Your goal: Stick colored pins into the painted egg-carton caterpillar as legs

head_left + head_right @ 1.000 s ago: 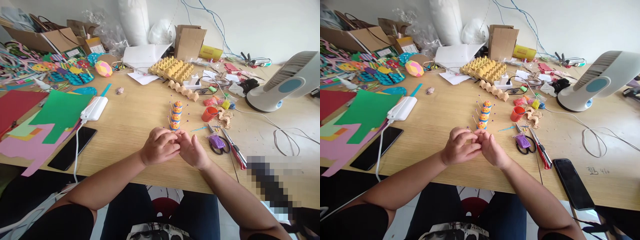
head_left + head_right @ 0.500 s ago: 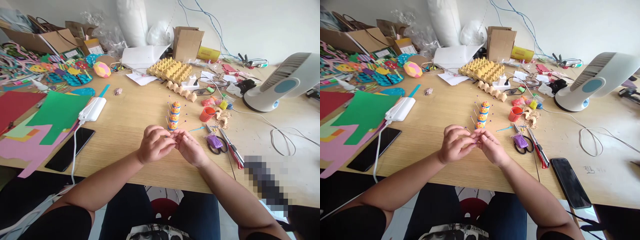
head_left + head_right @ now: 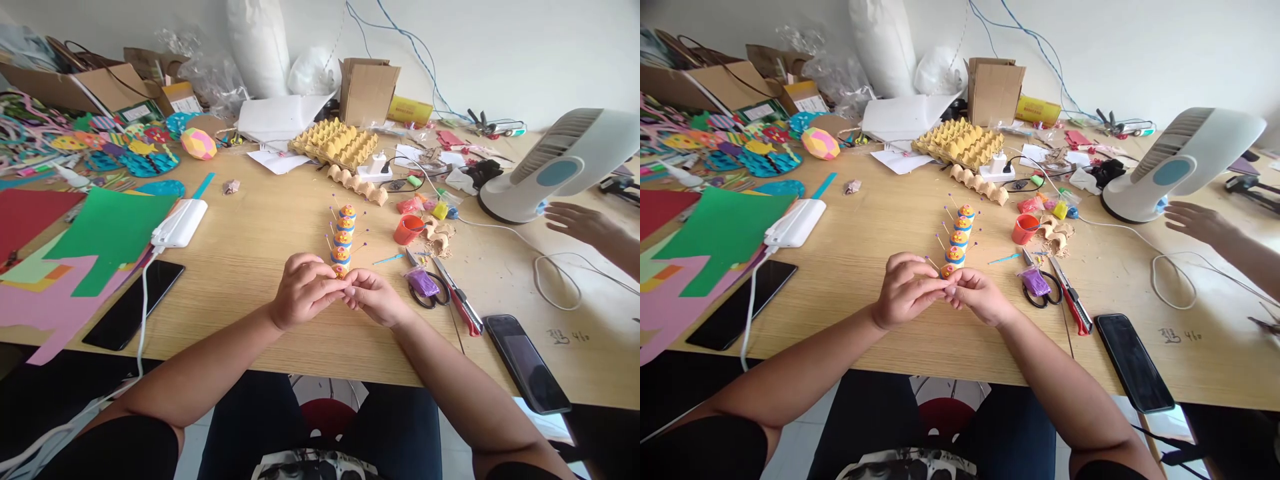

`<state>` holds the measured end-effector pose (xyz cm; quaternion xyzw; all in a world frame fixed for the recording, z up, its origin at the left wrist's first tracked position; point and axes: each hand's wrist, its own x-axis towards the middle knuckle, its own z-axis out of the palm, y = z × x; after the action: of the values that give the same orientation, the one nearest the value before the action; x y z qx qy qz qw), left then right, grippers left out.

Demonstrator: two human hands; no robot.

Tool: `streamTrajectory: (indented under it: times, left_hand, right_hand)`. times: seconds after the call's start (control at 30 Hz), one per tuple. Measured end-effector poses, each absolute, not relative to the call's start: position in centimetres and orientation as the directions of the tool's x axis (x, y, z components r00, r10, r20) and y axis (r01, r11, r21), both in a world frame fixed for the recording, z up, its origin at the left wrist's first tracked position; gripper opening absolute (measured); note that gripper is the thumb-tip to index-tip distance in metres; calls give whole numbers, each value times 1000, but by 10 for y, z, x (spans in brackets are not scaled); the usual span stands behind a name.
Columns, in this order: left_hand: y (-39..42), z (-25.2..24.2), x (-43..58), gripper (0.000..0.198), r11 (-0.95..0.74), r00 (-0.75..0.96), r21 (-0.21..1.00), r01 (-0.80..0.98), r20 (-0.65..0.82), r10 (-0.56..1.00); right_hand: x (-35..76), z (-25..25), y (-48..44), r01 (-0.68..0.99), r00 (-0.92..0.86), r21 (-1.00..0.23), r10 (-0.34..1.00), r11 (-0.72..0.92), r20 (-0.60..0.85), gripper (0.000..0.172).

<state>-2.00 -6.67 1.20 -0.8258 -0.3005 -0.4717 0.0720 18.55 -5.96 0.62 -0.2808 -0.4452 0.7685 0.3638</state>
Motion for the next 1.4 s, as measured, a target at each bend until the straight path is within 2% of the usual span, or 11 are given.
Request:
streamTrajectory:
  times: [0.17,0.33,0.47,0.63,0.97,1.07,1.17,1.4]
  left_hand:
    - [-66,14,-22,14,-821,385,150,550,827,409]
    - [-66,13,-23,9,-818,408,91,568,832,376]
    - [-67,13,-23,15,-829,401,51,558,857,323]
    - [-68,16,-23,18,-824,410,35,565,855,318]
    - [-68,16,-21,3,-802,445,14,597,826,346]
    - [-67,17,-21,4,-793,401,56,607,839,367]
    - [-67,19,-22,12,-791,353,105,603,854,383]
    - [-66,16,-22,14,-791,378,102,603,837,396]
  right_hand:
    - [185,5,-59,-310,-608,-885,788,-347,-96,26]
    - [187,2,-59,-296,-594,-876,791,-380,-143,23]
    - [188,2,-58,-287,-601,-868,782,-406,-167,23]
    - [188,2,-56,-273,-596,-885,788,-378,-153,25]
    - [191,4,-54,-183,-588,-949,802,-255,-102,27]
    - [193,7,-53,-185,-525,-965,848,-186,-63,28]
    - [198,11,-50,-290,-407,-948,914,-132,-3,26]
    - [208,20,-42,-459,-209,-881,978,-115,-18,15]
